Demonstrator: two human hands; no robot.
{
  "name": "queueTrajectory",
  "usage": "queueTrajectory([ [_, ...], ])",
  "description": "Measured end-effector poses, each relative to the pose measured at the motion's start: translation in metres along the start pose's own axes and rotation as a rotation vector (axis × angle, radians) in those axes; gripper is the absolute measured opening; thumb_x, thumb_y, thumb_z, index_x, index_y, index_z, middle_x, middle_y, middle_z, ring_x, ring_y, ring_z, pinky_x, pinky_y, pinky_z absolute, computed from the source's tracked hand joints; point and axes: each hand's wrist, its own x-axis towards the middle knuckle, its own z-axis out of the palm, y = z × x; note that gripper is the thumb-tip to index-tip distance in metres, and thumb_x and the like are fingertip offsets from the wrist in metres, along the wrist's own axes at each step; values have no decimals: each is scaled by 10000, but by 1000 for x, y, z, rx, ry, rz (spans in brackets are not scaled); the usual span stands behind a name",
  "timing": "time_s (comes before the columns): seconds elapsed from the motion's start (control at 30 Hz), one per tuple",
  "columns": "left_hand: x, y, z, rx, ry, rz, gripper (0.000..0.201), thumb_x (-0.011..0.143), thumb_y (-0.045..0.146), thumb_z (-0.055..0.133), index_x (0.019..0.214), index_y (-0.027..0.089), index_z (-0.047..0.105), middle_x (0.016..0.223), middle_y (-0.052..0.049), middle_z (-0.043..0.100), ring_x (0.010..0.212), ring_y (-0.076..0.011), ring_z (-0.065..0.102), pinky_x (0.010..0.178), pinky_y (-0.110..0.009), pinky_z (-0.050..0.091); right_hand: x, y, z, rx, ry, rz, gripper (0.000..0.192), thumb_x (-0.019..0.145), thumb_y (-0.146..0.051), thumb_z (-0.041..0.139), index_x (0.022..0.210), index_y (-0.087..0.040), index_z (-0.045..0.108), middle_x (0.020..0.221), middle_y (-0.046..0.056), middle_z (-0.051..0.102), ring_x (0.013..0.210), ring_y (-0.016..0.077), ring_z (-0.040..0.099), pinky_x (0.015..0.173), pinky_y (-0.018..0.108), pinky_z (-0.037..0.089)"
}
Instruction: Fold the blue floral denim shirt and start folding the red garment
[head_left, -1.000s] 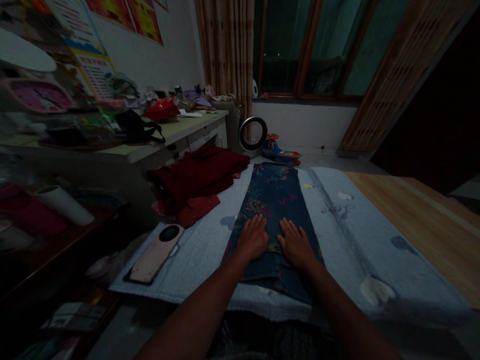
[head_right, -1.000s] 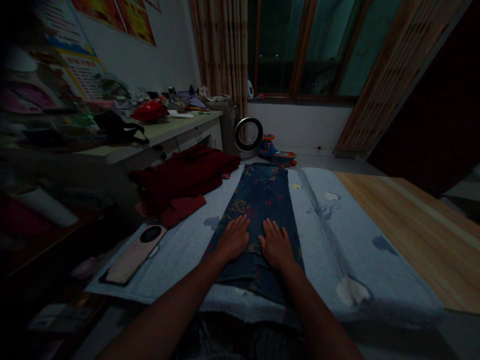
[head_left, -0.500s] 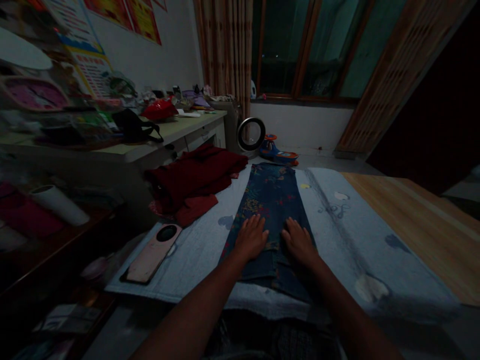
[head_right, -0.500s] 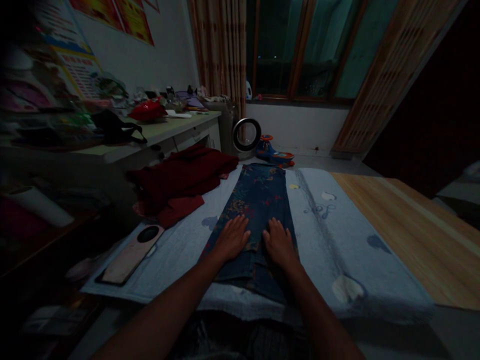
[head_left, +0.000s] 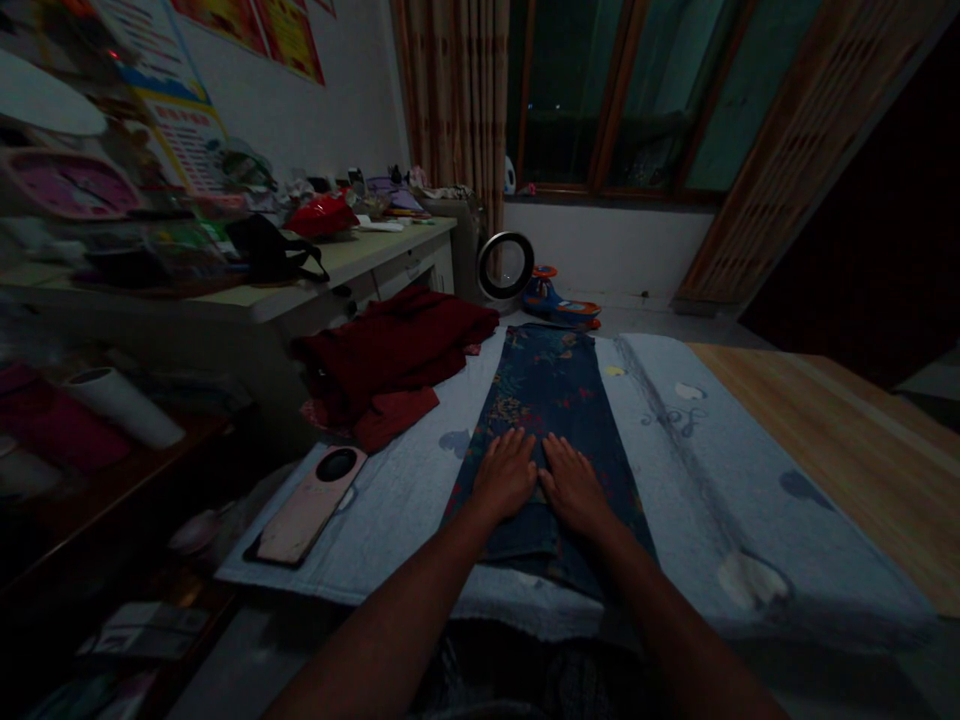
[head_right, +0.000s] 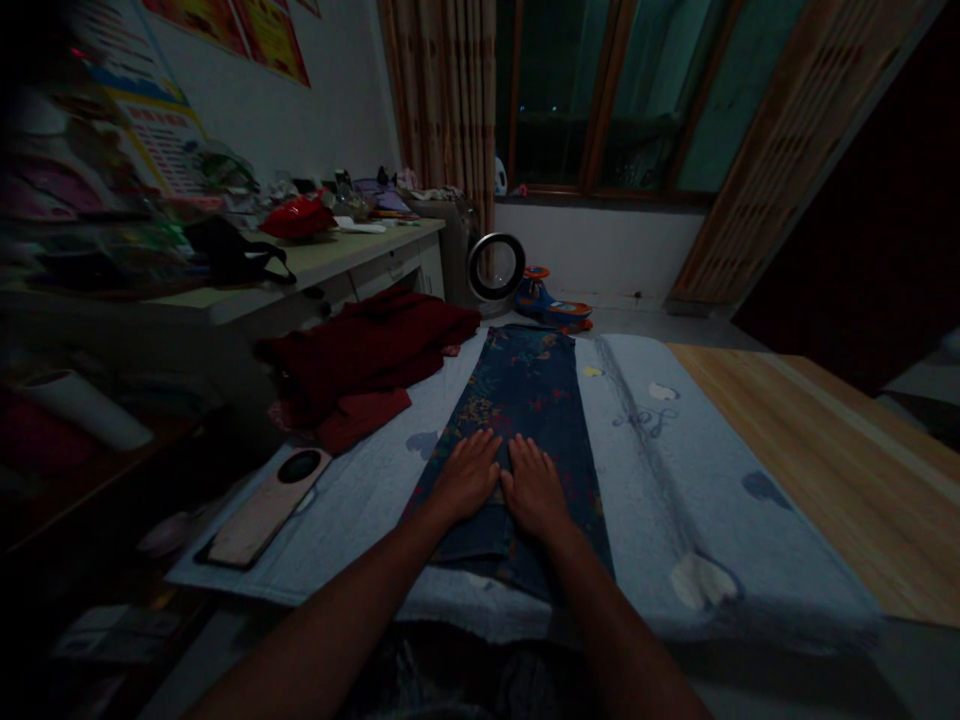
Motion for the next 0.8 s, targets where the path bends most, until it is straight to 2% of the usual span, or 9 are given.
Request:
queueTrajectory([
  [0.33,-1,2,-4,-14,-2,-15,512,981,332,303,1459,160,367,1550,-96,331,1445,-228,244,1180,-427,195,-10,22,-6,-65,-20,83,626,977,-456,289,1503,-117,291,1574,97,257,1453,258,201,1163,444,178],
  [0.53,-1,3,-6,-4,-4,-15,505,986,335,296,1455,164,371,1547,-96,337,1445,-227,246,1178,-429,199,-15,36,-5,-100,3,108,666,965,-522,297,1493,-117,318,1563,104,287,1446,276,215,1161,460,170],
  [0.8,-1,1,-1,4,10,-14,510,988,352,289,1464,180,353,1554,-84,326,1445,-223,244,1177,-424,200,-23,57,-3,-163,57,145,659,966,-507,299,1477,-92,337,1560,140,282,1452,278,191,1151,469,181],
])
